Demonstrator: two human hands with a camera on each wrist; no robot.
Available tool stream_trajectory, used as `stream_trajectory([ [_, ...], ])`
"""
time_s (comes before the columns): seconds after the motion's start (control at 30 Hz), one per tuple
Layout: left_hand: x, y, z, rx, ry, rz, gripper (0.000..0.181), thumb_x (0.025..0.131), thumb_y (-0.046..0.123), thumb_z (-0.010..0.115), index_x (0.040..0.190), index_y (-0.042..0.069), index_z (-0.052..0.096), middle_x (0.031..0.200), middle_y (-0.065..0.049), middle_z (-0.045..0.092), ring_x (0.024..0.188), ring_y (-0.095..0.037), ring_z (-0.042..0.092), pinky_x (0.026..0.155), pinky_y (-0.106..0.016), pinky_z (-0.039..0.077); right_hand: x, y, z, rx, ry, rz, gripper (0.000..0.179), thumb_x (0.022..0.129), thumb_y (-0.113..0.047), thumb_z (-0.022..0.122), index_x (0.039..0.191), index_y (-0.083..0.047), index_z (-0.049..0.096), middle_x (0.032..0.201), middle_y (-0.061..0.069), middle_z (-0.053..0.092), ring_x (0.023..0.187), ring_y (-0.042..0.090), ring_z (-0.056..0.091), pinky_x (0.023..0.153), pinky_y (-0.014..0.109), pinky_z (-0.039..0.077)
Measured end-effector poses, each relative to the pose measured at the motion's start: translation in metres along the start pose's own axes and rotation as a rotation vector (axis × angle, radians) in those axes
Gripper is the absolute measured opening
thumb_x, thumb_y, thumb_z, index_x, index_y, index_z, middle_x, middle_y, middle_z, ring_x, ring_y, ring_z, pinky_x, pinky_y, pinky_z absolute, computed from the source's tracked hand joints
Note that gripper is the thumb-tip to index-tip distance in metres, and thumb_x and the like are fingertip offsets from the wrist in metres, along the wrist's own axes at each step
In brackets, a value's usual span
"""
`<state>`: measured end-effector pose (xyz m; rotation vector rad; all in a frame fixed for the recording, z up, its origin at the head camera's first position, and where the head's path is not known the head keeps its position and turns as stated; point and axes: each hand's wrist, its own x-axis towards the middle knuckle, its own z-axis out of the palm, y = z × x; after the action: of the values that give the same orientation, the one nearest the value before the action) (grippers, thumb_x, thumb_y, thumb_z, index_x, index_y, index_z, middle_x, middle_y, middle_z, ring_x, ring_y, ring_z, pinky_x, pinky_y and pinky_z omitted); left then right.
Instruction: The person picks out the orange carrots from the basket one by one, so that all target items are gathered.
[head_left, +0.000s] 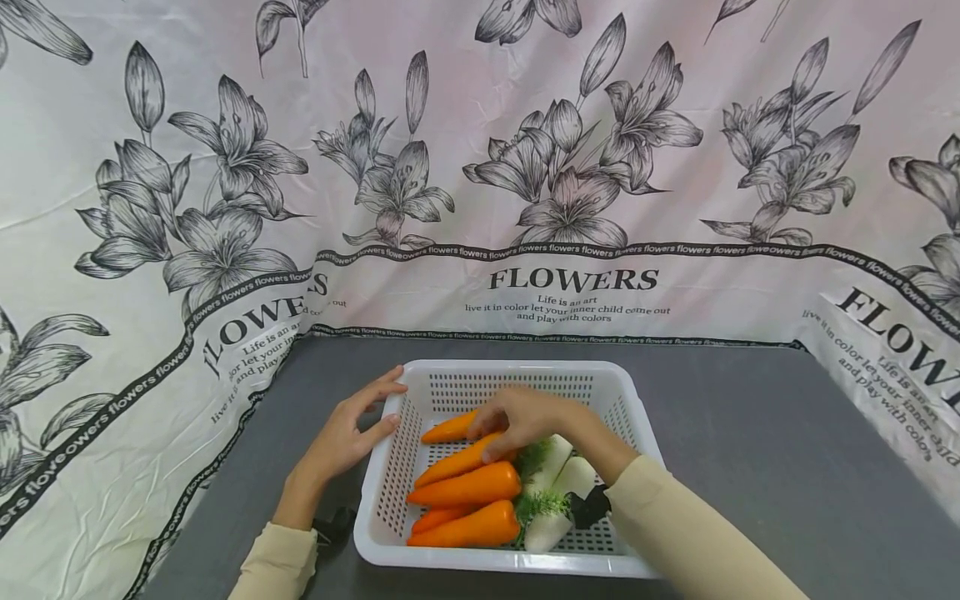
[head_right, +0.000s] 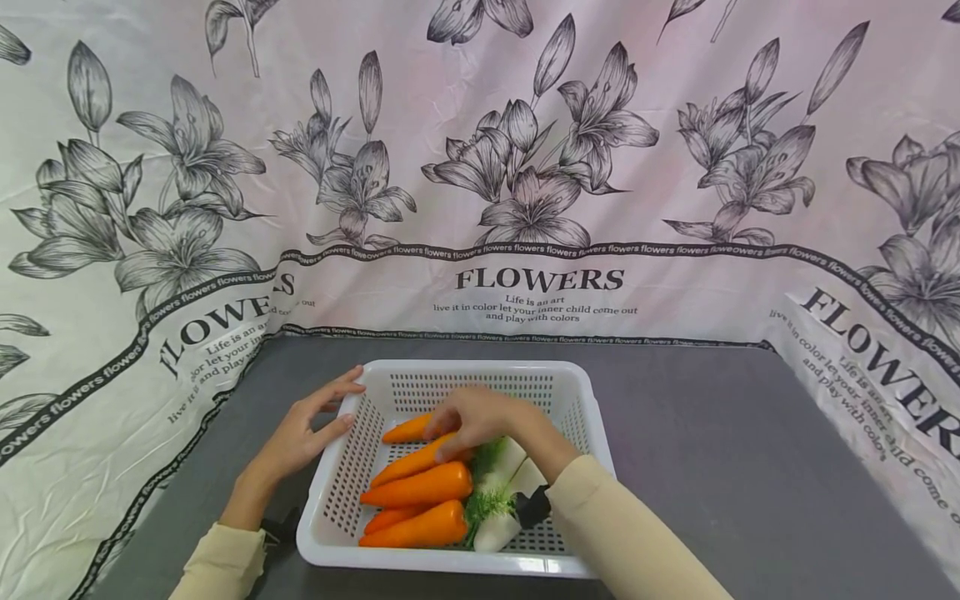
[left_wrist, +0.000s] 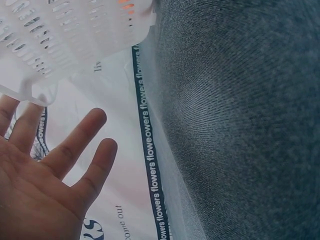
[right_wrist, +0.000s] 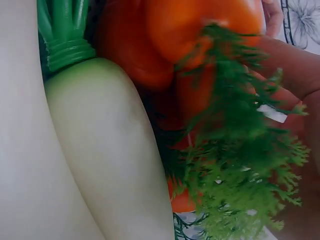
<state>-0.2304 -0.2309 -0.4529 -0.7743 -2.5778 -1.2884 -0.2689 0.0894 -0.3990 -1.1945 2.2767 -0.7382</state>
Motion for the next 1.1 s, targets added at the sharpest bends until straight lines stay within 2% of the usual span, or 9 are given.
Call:
stream_trajectory([
  [0.23,0.0,0.0,0.0,-0.001,-0.007,0.0,0.042,0.099,0.022,0.061,0.141,0.019,0.058,0.165,-0.002,0.038,0.129,-0.034,0.057,0.099,-0.061,0.044,-0.004,0.001,0.002,-0.029,-0.041,0.037,0.036,0.085,-0.029,0.082,0.12,-0.021,0.077,0.118,-0.01,0.076,0.093,-0.001,0.06,0.088,0.022,0.049],
  [0.5,-0.001,0.0,0.001,-0.002,-0.011,-0.01,0.041,0.099,0.023,0.061,0.14,0.019,0.058,0.165,-0.001,0.038,0.13,-0.035,0.057,0.099,-0.059,0.044,-0.006,0.006,0.004,0.04,-0.024,0.004,0.043,0.086,-0.027,0.082,0.125,-0.013,0.074,0.121,-0.003,0.075,0.091,0.003,0.059,0.085,0.022,0.049],
  [0.73,-0.001,0.001,0.002,-0.006,-0.008,-0.015,0.042,0.099,0.023,0.062,0.14,0.017,0.059,0.165,-0.002,0.039,0.131,-0.035,0.056,0.099,-0.06,0.044,-0.009,0.005,0.001,0.067,0.005,0.011,0.044,0.085,-0.026,0.082,0.127,-0.015,0.073,0.123,-0.003,0.074,0.091,0.003,0.059,0.082,0.022,0.05],
  [0.8,-0.001,0.001,0.002,-0.009,-0.007,-0.017,0.042,0.099,0.023,0.062,0.14,0.017,0.059,0.165,-0.001,0.039,0.131,-0.035,0.056,0.099,-0.062,0.044,-0.011,0.004,-0.002,0.085,0.001,-0.017,0.044,0.087,-0.024,0.081,0.129,-0.015,0.072,0.124,-0.004,0.073,0.089,0.004,0.06,0.081,0.022,0.051],
  [1.0,0.001,0.0,0.002,-0.015,0.0,-0.011,0.042,0.098,0.022,0.063,0.139,0.017,0.06,0.164,-0.002,0.039,0.131,-0.035,0.056,0.099,-0.063,0.044,-0.017,0.002,-0.011,0.206,-0.053,-0.182,0.044,0.094,-0.01,0.069,0.138,-0.011,0.065,0.131,0.004,0.071,0.081,0.008,0.06,0.074,0.024,0.053],
  [1.1,0.001,-0.001,0.001,-0.016,0.009,-0.006,0.041,0.097,0.021,0.063,0.139,0.017,0.06,0.164,-0.002,0.04,0.13,-0.035,0.056,0.098,-0.063,0.044,-0.028,0.0,-0.017,0.166,0.005,-0.143,0.044,0.092,-0.012,0.073,0.135,-0.011,0.067,0.128,0.005,0.071,0.087,0.01,0.061,0.078,0.025,0.054],
])
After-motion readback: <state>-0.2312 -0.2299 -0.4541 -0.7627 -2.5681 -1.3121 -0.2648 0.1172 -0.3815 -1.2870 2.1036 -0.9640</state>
